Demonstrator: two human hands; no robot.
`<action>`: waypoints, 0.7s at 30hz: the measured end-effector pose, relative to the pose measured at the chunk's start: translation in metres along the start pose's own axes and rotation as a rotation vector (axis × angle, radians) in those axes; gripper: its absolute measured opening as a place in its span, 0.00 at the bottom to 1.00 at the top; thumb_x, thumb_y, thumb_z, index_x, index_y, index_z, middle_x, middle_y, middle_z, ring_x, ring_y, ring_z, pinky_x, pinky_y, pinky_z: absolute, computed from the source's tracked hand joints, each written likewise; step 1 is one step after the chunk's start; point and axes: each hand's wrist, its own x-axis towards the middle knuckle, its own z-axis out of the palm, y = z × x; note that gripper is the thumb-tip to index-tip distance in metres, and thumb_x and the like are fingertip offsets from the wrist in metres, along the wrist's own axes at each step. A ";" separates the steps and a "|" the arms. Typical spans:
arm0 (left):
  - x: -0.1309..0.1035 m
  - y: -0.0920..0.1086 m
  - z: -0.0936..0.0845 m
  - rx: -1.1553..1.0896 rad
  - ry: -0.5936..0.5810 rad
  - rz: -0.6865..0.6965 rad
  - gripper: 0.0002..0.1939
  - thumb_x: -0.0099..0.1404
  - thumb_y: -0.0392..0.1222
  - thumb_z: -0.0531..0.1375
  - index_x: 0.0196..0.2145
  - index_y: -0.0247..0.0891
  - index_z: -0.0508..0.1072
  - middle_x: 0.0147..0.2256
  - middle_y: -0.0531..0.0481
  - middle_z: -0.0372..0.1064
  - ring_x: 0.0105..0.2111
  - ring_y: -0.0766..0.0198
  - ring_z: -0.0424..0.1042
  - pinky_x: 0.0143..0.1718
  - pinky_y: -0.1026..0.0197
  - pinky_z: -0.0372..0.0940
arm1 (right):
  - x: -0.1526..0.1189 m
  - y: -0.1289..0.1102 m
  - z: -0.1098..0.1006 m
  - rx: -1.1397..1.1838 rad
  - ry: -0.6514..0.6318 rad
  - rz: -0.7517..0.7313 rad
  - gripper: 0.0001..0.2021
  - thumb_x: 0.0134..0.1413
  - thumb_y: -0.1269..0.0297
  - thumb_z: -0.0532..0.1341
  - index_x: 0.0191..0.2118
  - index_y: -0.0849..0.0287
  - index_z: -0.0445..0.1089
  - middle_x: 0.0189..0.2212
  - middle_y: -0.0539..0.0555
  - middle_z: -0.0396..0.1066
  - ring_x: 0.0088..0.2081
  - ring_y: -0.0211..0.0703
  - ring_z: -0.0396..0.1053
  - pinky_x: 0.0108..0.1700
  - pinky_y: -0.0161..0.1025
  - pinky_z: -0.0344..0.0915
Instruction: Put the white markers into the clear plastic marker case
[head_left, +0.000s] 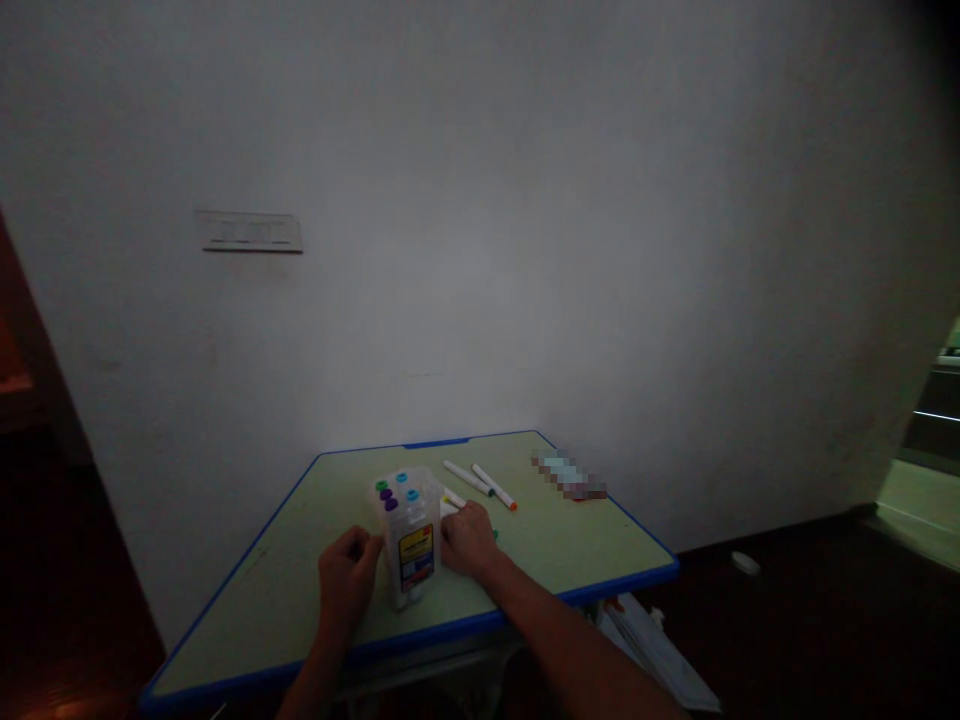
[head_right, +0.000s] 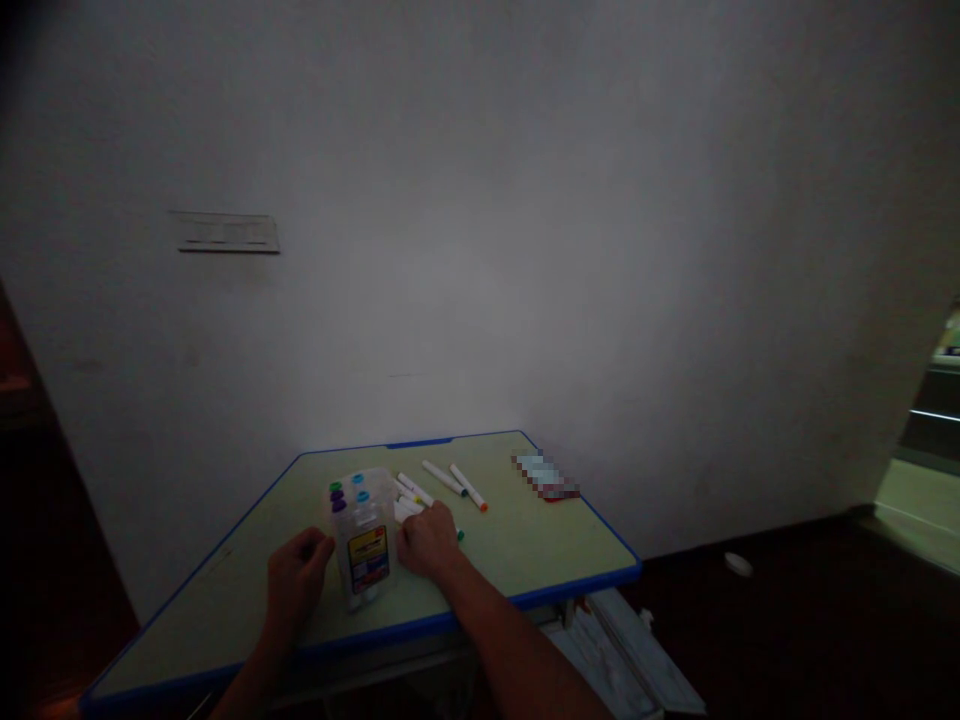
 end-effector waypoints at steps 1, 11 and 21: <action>0.000 0.000 0.000 -0.002 0.006 0.009 0.14 0.51 0.48 0.51 0.15 0.41 0.53 0.14 0.59 0.48 0.17 0.67 0.53 0.19 0.65 0.49 | 0.001 0.000 0.000 0.010 0.009 -0.016 0.13 0.51 0.62 0.52 0.28 0.59 0.73 0.27 0.56 0.74 0.32 0.45 0.70 0.36 0.38 0.56; 0.000 0.001 -0.001 -0.005 0.060 0.082 0.11 0.49 0.43 0.50 0.15 0.42 0.50 0.16 0.59 0.46 0.17 0.67 0.52 0.19 0.65 0.49 | 0.002 -0.002 0.006 0.038 0.056 -0.083 0.11 0.48 0.64 0.54 0.24 0.60 0.72 0.24 0.57 0.73 0.30 0.46 0.68 0.40 0.40 0.54; -0.003 0.005 -0.001 -0.052 0.043 0.004 0.15 0.49 0.46 0.49 0.12 0.42 0.47 0.14 0.60 0.41 0.16 0.69 0.47 0.18 0.65 0.45 | -0.001 0.000 0.008 0.024 0.036 -0.066 0.11 0.46 0.63 0.55 0.24 0.58 0.74 0.25 0.56 0.75 0.30 0.46 0.70 0.36 0.37 0.56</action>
